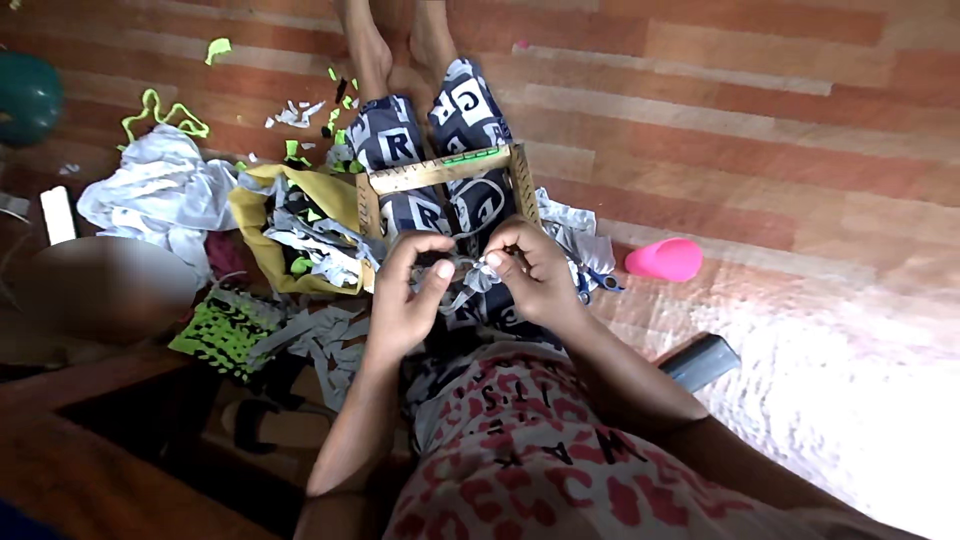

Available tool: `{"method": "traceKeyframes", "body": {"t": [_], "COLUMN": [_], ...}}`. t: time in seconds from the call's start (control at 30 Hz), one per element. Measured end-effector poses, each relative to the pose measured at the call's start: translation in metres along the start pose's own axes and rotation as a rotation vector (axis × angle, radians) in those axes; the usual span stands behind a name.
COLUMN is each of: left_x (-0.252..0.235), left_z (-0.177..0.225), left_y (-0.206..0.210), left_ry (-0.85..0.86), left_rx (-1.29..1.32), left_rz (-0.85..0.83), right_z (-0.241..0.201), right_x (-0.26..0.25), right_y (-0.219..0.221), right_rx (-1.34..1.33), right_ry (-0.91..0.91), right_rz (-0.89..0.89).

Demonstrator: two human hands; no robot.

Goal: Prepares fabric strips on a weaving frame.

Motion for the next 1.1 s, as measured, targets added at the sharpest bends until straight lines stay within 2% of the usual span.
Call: {"method": "traceKeyframes", "body": {"t": [0.1, 0.3, 0.47, 0.6, 0.7, 0.8, 1.1], "left_x": [0.007, 0.010, 0.010, 0.015, 0.018, 0.016, 0.014], "left_z": [0.009, 0.009, 0.019, 0.018, 0.010, 0.010, 0.017], "left_y": [0.005, 0.015, 0.016, 0.021, 0.019, 0.016, 0.018], "left_ry": [0.020, 0.024, 0.096, 0.090, 0.044, 0.067, 0.165], "left_rx": [-0.098, -0.101, -0.141, -0.129, -0.117, -0.119, -0.194], "left_rz": [0.100, 0.061, 0.006, -0.014, 0.018, 0.047, -0.037], "right_z": [-0.003, -0.007, -0.008, -0.002, 0.003, 0.010, 0.013], "right_x": [-0.001, 0.003, 0.006, 0.014, 0.011, 0.009, 0.007], "right_y": [-0.002, 0.000, -0.006, -0.005, -0.003, -0.001, 0.003], "right_rx": [0.027, -0.010, -0.032, -0.068, -0.109, -0.167, -0.063], "right_ry": [-0.012, -0.053, 0.040, 0.142, 0.262, 0.270, 0.323], "right_rz": [0.062, 0.053, 0.175, 0.253, 0.098, -0.063, -0.194]}}
Point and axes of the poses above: each hand's wrist, its own x-axis away from the middle knuckle, its own y-axis out of the palm, z = x × y, the point moved 6 cm from there along -x, towards the middle knuckle, and after that the axes turned 12 degrees about z, right-handed, at the moved point
